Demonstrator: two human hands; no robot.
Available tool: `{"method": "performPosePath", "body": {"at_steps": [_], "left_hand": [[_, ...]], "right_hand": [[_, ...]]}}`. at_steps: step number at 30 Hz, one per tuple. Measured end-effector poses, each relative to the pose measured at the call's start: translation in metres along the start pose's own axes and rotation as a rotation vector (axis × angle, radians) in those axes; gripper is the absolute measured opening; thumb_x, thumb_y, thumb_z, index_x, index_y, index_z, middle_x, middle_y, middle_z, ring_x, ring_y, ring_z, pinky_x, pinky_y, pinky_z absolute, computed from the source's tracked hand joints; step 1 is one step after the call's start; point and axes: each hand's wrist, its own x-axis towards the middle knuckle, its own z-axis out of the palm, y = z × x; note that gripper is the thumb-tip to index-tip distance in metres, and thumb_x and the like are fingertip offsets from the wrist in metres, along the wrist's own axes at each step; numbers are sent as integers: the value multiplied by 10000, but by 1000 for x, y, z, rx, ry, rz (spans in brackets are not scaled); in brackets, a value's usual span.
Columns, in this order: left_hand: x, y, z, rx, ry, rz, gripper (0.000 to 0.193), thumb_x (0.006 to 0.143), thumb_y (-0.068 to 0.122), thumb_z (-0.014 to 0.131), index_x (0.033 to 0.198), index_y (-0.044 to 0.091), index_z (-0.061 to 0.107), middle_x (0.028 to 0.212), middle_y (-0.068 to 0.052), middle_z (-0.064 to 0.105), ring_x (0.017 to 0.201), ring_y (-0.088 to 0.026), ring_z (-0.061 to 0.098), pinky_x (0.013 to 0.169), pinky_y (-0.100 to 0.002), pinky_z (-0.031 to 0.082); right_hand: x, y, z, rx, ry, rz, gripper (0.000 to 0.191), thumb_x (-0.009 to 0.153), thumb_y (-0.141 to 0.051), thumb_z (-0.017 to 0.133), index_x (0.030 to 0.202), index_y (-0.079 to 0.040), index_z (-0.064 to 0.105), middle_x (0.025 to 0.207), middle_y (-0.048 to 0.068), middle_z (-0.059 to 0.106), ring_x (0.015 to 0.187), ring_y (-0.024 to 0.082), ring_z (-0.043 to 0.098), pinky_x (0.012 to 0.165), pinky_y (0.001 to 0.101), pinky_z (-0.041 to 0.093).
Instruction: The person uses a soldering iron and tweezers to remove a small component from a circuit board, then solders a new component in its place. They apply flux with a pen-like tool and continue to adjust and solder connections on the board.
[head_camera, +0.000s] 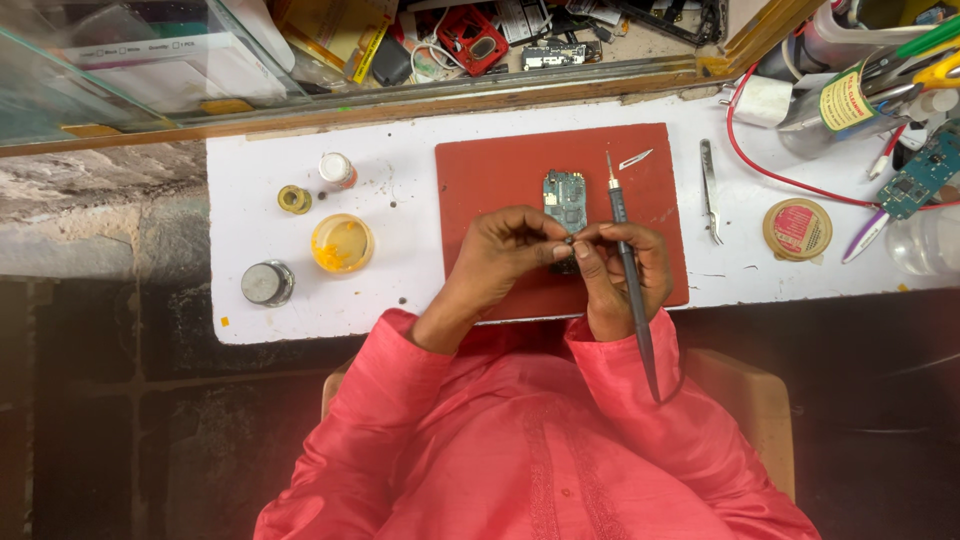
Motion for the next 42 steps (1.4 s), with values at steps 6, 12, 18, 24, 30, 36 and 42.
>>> {"method": "performPosePath", "body": {"at_steps": [6,12,18,24,30,36,42], "left_hand": [[-16,-7,6,-12,77,6,182,922,-16,759,1086,-15,680,1021,-85,738,966,-128,719,886,-269,606],[-21,-7,8,-34,116,22,167,944,-2,747,1096,-39,687,1032,-97,750,969,-131,720,904,-277,615],[-22,0,10,248,160,53,139,981,47,712,1072,-54,685,988,-73,737,918,-93,695,835,-247,597],[-24,9,27,248,187,104,123,1041,99,622,1072,-19,616,960,-33,672,867,-62,637,776,-231,560],[-27,24,37,409,188,182,149,1044,127,608,1044,-18,646,934,-67,710,851,-109,685,777,-264,579],[-24,30,37,558,225,223,129,995,116,690,980,-11,668,914,-90,728,813,-145,689,721,-289,574],[-17,28,25,621,201,152,136,997,133,672,967,1,656,882,-95,731,773,-165,713,691,-305,580]], "right_hand": [[-8,9,7,-97,-13,-11,274,1020,84,675,1217,-41,532,1075,126,679,1008,145,668,922,274,569],[-10,10,13,-232,-67,-109,222,1034,68,663,1189,-30,538,1067,101,654,1016,141,654,946,268,556],[-13,7,14,-222,-43,-51,207,1032,95,643,1175,-24,551,1080,117,670,1006,138,657,922,265,562],[-11,-1,18,-221,-47,-105,337,957,171,653,1193,-27,516,1110,121,660,1064,167,666,980,290,564],[-8,-13,16,-246,-16,-33,321,961,174,670,1163,-24,518,1068,135,694,1031,176,695,973,308,581],[-10,-16,15,-219,-11,34,279,968,144,686,1133,-13,525,1072,147,710,1057,171,703,955,297,595],[-11,-10,12,-228,9,1,280,971,129,695,1151,-20,541,1072,151,720,1041,180,707,941,295,590]]}}
